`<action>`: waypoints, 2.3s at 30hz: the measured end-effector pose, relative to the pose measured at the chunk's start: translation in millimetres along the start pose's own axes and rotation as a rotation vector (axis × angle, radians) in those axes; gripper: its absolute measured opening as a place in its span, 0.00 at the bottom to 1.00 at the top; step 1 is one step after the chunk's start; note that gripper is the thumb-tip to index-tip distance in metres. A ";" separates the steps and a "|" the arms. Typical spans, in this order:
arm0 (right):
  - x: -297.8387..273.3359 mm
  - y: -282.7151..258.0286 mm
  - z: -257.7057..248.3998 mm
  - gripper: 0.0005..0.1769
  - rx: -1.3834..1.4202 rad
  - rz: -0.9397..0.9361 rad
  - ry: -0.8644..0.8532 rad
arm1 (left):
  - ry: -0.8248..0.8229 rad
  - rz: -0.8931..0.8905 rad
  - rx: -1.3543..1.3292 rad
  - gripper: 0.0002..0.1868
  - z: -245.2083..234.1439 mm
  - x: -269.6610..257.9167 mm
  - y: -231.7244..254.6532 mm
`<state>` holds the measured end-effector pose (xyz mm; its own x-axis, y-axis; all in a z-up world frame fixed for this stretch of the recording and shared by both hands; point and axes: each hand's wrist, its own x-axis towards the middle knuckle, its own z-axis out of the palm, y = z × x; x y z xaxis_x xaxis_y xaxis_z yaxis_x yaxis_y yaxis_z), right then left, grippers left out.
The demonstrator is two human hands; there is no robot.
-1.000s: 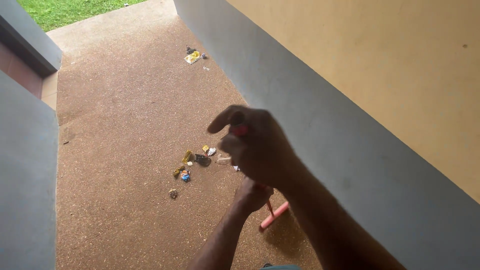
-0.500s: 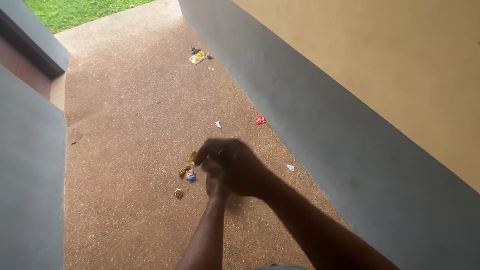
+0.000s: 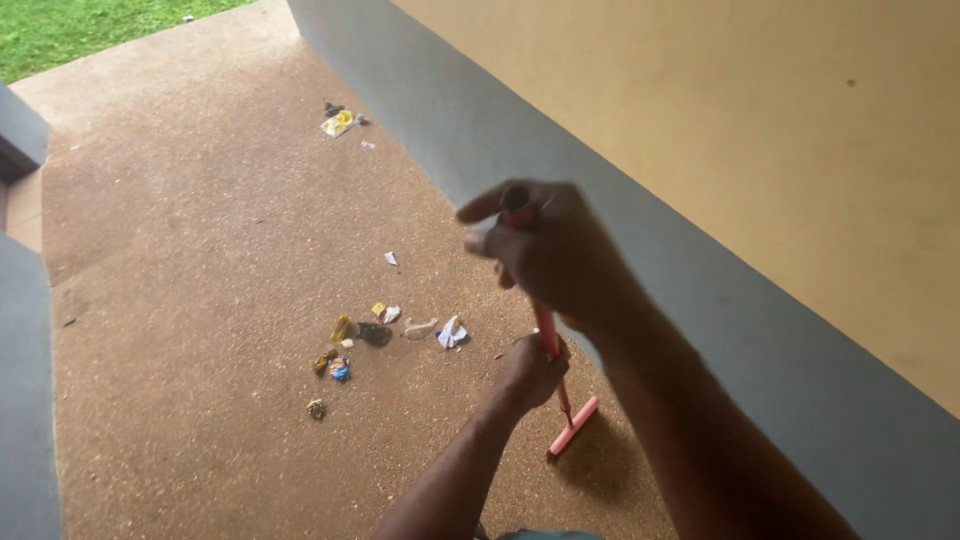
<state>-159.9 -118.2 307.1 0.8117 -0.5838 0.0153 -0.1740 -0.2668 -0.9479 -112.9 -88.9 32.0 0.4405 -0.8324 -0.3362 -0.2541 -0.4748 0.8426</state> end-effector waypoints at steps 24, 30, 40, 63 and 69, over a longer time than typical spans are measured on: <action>216.7 -5.1 12.4 0.14 0.018 -0.204 0.173 | 0.259 0.119 0.392 0.16 -224.2 185.6 -19.4; 261.7 -14.1 1.5 0.11 -0.064 -0.117 0.160 | -0.098 0.227 -0.076 0.06 -151.5 205.1 10.3; 324.7 77.7 13.7 0.08 -0.049 -0.024 -0.203 | -0.111 0.135 0.031 0.03 -146.9 307.4 -60.0; 434.9 -35.6 -64.7 0.14 -0.513 -0.244 -0.414 | 0.267 -0.173 0.177 0.15 -279.9 336.2 49.0; 427.2 -25.2 -66.5 0.13 -0.723 -0.255 -0.555 | -0.004 0.194 0.102 0.05 -193.1 345.3 45.2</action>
<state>154.2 -411.9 358.7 0.9898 -0.0437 -0.1356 -0.1072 -0.8550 -0.5074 194.0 -342.6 35.2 0.3718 -0.9119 -0.1738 -0.4198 -0.3322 0.8446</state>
